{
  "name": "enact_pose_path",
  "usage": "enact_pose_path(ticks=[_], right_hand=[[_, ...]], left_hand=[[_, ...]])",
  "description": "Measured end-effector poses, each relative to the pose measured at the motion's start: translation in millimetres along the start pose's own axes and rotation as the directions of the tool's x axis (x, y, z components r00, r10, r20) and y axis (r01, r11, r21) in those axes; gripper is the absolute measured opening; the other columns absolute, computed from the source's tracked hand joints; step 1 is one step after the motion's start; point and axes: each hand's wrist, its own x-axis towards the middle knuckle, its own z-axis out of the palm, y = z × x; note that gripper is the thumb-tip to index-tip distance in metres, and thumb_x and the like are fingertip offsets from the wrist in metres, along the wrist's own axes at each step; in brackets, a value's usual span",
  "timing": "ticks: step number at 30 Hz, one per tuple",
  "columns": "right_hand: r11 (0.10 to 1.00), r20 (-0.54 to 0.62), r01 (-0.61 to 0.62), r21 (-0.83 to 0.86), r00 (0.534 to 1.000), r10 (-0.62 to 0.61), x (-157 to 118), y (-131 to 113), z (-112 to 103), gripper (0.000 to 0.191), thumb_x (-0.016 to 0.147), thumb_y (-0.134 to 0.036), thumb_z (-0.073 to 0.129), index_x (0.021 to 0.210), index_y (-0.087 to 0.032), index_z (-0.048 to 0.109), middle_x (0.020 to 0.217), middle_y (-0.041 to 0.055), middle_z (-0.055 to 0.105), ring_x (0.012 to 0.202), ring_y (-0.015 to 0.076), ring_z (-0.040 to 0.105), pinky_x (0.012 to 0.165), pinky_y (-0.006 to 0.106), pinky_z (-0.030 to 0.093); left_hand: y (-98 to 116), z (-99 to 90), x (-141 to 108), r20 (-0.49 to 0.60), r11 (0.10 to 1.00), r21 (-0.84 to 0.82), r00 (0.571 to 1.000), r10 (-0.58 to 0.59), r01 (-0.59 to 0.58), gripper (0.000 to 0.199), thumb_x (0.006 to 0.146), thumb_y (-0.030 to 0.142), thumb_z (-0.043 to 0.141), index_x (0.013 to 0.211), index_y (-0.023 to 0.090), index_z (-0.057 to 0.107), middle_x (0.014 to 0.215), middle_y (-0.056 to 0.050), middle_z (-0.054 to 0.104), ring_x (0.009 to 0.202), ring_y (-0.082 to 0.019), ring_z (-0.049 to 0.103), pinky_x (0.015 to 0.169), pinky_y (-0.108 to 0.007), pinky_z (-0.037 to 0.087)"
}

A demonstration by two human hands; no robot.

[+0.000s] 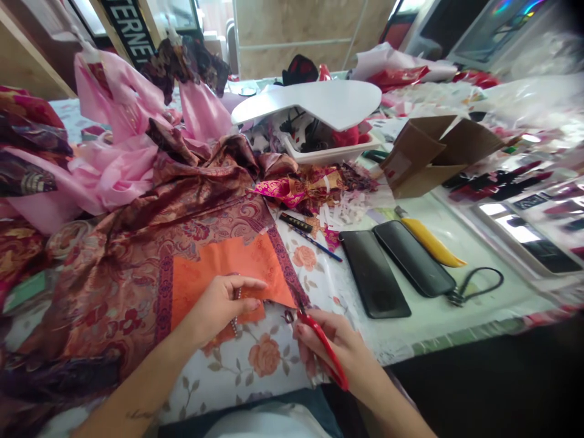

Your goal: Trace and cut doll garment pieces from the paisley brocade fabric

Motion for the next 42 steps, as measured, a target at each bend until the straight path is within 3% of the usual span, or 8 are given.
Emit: enact_pose_path(ticks=[4,11,17,29,42], right_hand=[[0.991,0.083,-0.11,-0.073,0.99,0.116,-4,-4,-9,0.039,0.074,-0.051,0.067,0.061,-0.018,0.051,0.047,-0.0032,0.054,0.039,0.0098,0.051,0.039,0.018,0.034],[0.971,0.092,-0.167,-0.173,0.978,0.185,3,-2,-7,0.04,0.074,-0.05,0.067,0.058,-0.018,0.05,0.041,-0.0042,0.052,0.034,0.0087,0.047,0.033,0.017,0.029],[0.963,0.068,-0.203,-0.176,0.974,0.217,5,-1,-5,0.044,0.073,-0.054,0.067,0.057,-0.018,0.05,0.04,-0.0042,0.052,0.032,0.008,0.046,0.032,0.016,0.027],[0.97,0.222,-0.192,-0.152,0.949,0.222,12,-13,-13,0.051,0.073,-0.061,0.064,0.052,-0.017,0.048,0.042,-0.0042,0.05,0.032,0.0058,0.042,0.033,0.015,0.032],[0.97,0.251,-0.226,-0.086,0.938,0.24,13,-16,-14,0.052,0.071,-0.064,0.063,0.052,-0.016,0.051,0.041,-0.0051,0.048,0.032,0.0059,0.041,0.033,0.016,0.035]], left_hand=[[2,-8.7,5,0.076,0.999,-0.026,0.997,0.034,-0.032,0.027,0.07,0.021,0.074,0.097,0.021,0.075,0.107,-0.005,0.071,0.1,-0.022,0.063,0.084,-0.027,0.048],[0,-11.0,5,0.065,0.993,-0.08,0.994,0.09,-0.085,0.029,0.071,0.018,0.073,0.099,0.021,0.075,0.115,-0.006,0.069,0.111,-0.024,0.06,0.094,-0.03,0.046],[-4,-9.6,4,0.07,0.993,-0.086,0.994,0.081,-0.075,0.031,0.07,0.023,0.076,0.101,0.021,0.074,0.112,-0.007,0.069,0.107,-0.025,0.062,0.088,-0.028,0.049],[-10,-8.7,8,0.054,0.991,-0.098,0.994,0.098,-0.092,0.031,0.071,0.02,0.074,0.102,0.019,0.074,0.117,-0.007,0.067,0.11,-0.023,0.061,0.091,-0.026,0.046],[-9,-8.6,6,0.063,0.983,-0.178,0.997,0.047,-0.036,0.033,0.069,0.022,0.076,0.102,0.018,0.073,0.115,-0.009,0.068,0.106,-0.023,0.063,0.084,-0.027,0.05]])
